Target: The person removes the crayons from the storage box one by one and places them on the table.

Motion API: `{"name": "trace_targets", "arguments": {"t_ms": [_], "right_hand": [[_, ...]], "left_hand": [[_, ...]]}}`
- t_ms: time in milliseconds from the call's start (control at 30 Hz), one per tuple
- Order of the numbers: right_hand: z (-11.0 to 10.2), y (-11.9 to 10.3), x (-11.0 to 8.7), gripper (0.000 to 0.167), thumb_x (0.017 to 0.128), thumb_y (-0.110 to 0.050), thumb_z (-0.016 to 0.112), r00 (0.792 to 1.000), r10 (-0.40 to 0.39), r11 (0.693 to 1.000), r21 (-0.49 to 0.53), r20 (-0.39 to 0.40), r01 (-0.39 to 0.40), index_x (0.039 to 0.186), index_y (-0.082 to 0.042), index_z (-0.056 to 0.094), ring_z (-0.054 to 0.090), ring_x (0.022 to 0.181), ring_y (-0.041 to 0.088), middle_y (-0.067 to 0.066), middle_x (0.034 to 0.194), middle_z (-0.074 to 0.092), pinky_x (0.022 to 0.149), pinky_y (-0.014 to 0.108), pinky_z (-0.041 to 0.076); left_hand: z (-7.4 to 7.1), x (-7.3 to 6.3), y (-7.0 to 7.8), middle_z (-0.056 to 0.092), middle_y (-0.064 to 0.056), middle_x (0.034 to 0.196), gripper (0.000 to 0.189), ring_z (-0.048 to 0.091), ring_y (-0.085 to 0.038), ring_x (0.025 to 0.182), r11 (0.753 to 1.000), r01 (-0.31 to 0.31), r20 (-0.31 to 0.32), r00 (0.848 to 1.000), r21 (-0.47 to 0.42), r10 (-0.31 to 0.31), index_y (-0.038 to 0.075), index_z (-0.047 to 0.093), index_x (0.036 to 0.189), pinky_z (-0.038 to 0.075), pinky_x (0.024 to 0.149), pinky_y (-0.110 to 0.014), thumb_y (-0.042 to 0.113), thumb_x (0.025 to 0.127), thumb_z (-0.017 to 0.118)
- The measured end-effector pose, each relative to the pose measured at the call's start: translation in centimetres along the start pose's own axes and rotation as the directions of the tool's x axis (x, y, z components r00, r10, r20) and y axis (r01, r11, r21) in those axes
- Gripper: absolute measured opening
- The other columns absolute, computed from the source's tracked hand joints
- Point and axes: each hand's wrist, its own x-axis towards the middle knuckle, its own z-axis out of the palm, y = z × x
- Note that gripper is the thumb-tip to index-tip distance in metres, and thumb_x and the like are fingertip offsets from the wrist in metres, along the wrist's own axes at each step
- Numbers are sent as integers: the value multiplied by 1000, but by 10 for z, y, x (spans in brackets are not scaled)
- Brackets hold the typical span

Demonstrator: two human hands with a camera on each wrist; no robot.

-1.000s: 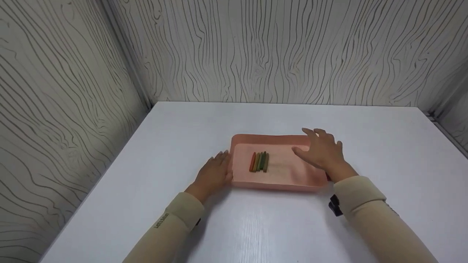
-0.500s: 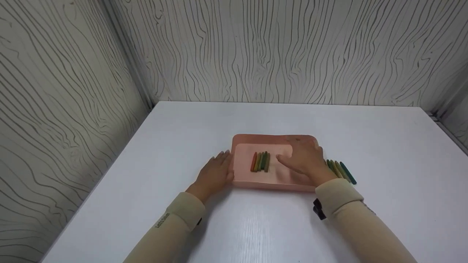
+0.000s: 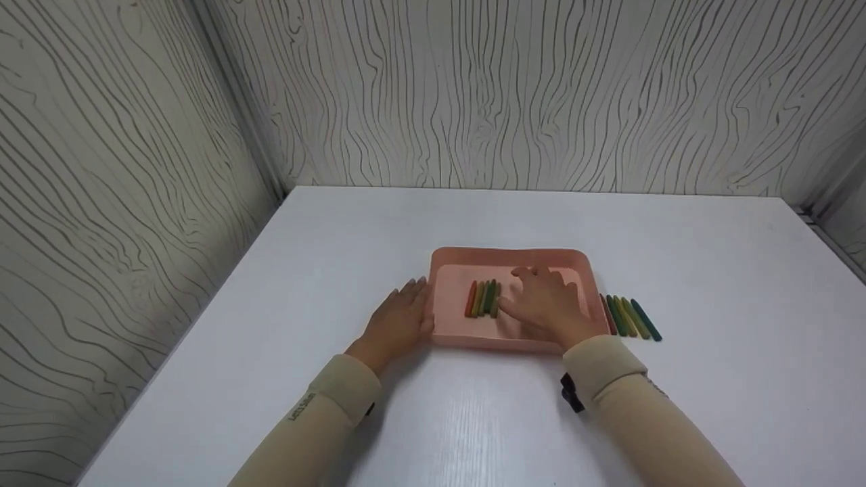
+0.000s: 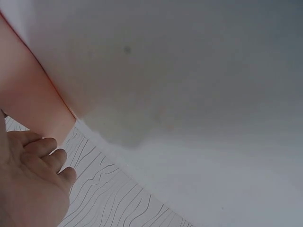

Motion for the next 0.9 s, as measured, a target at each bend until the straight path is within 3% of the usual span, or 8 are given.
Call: {"name": "trace_targets", "arguments": {"t_ms": [267,567,900], "right_hand": [[8,-5,1,63,85,-47,53,999,10,1000,-13,42,-9,134,-7,52,46,114,38,18,129,49,88,64,37],[15,-5,2,63,83,-49,59,1000,9,1000,-1,25,-9,127,-4,58,48,107,37,17,118,54,85,63,38],[15,-8,3,61,74,-38,67,999,22,998,54,48,-24,123,-2,59,47,103,35,15,112,53,84,58,38]], "left_hand": [[0,0,1,32,-13,151,56,25,-27,140,1000,13,8,1000,-6,-13,0,32,147,22,113,-42,27,98,38],[1,2,1,32,-13,151,56,26,-26,140,1000,16,4,1000,4,-16,0,32,147,22,112,-42,28,98,40],[0,0,1,33,-12,151,56,26,-26,140,999,34,5,999,-9,-34,1,32,147,22,113,-42,27,98,41]]}}
